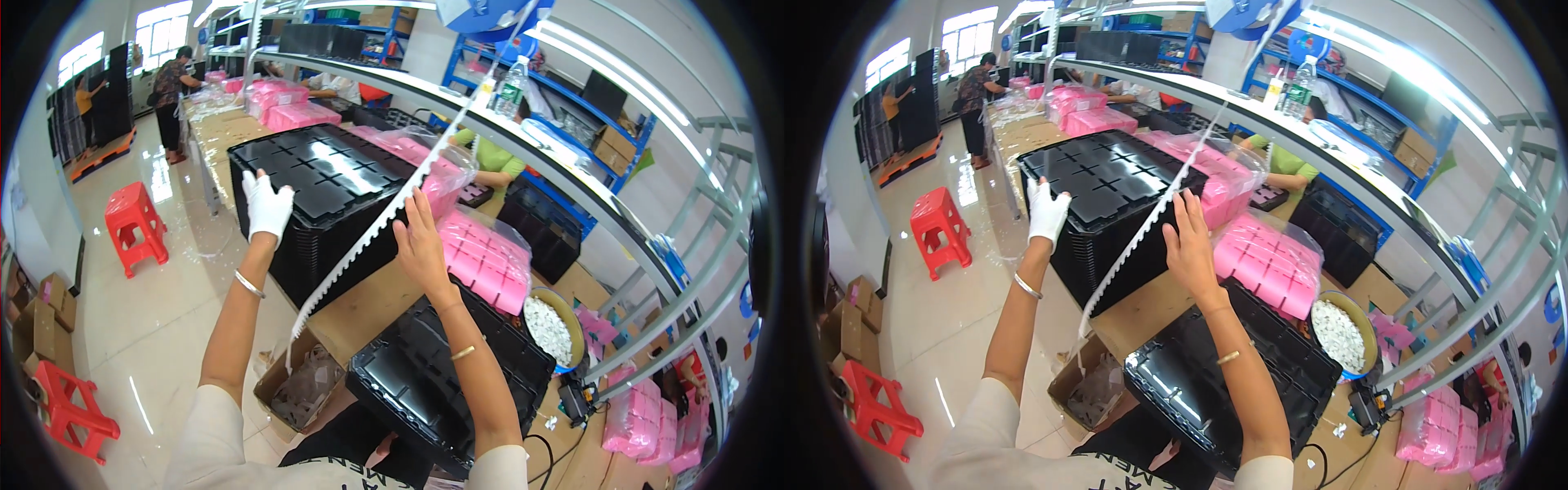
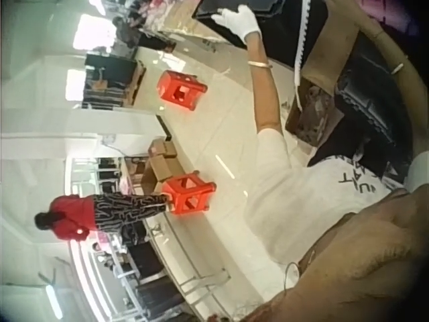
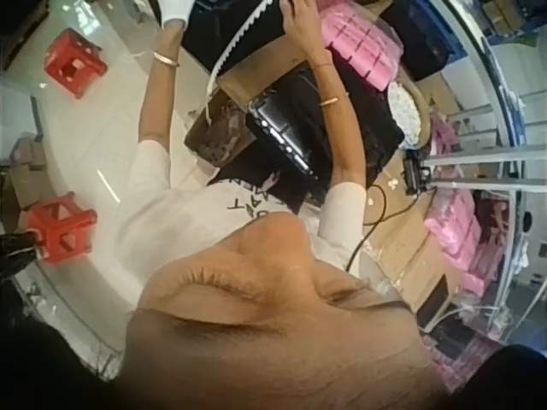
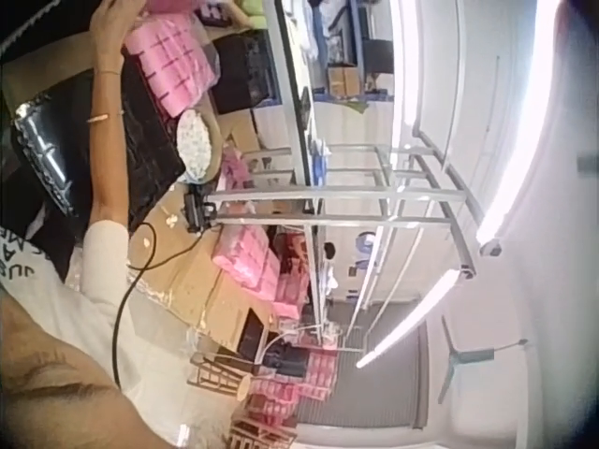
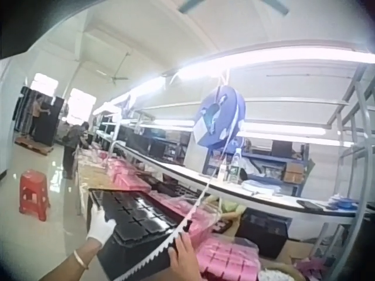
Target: The person peels adhesive pads from a strip and sticks them onto a black plastic tray by hand, places a pink foam insert inside, and repeats applying adhesive pads onto another tray.
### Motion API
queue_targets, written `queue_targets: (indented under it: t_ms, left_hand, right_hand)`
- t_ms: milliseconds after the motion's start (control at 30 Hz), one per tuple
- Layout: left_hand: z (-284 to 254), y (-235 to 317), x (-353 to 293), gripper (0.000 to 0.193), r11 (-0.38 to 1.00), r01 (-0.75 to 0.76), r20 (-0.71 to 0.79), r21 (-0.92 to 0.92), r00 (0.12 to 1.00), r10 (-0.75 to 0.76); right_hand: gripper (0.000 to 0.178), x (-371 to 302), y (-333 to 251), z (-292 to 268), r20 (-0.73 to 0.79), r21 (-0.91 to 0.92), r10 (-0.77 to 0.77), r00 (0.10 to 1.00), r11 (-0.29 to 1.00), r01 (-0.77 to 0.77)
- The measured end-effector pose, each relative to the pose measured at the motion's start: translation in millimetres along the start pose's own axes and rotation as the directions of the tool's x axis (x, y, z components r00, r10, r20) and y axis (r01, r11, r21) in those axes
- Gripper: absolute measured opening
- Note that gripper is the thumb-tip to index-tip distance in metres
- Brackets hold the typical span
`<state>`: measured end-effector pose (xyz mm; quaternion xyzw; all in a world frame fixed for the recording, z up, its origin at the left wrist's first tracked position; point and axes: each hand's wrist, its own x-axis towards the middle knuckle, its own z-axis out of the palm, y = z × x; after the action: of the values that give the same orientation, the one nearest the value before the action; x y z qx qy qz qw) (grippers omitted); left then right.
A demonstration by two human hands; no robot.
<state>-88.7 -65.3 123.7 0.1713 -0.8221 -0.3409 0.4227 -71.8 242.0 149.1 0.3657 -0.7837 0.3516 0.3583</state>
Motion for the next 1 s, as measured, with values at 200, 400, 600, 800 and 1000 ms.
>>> queue_targets:
  t_ms: [200, 400, 600, 800, 1000]
  left_hand:
    - [7.5, -28.2, 19.9, 0.076, 0.987, -0.068, 0.02, -0.147, 0.997, 0.071]
    - [-2.5, -12.0, 2.2, 0.065, 0.972, -0.009, 0.036, -0.233, 0.999, 0.018]
    - [-7.4, 8.2, -16.7, 0.07, 0.967, -0.009, 0.005, -0.253, 1.0, 0.011]
    - [-73.1, -22.1, -186.0, 0.062, 0.803, 0.109, 0.247, -0.586, 0.968, 0.048]
    - [-130.0, -23.9, -231.8, 0.051, 0.882, 0.291, 0.798, -0.37, 0.587, 0.141]
  right_hand:
    - [0.043, 27.7, 16.5, 69.5, 0.066, -0.091, -0.143, 0.987, 0.985, 0.149]
    - [0.038, 23.6, 6.8, 76.5, 0.03, -0.042, -0.099, 0.995, 0.994, 0.1]
    - [0.064, 7.3, -11.8, 60.4, 0.104, 0.046, -0.06, 0.993, 0.997, 0.056]
    - [0.075, -67.5, -99.0, 7.7, 0.593, 0.718, 0.104, 0.799, 0.381, -0.582]
    - [0.027, -93.0, -151.1, -20.5, 0.689, 0.615, 0.243, 0.683, 0.303, -0.728]
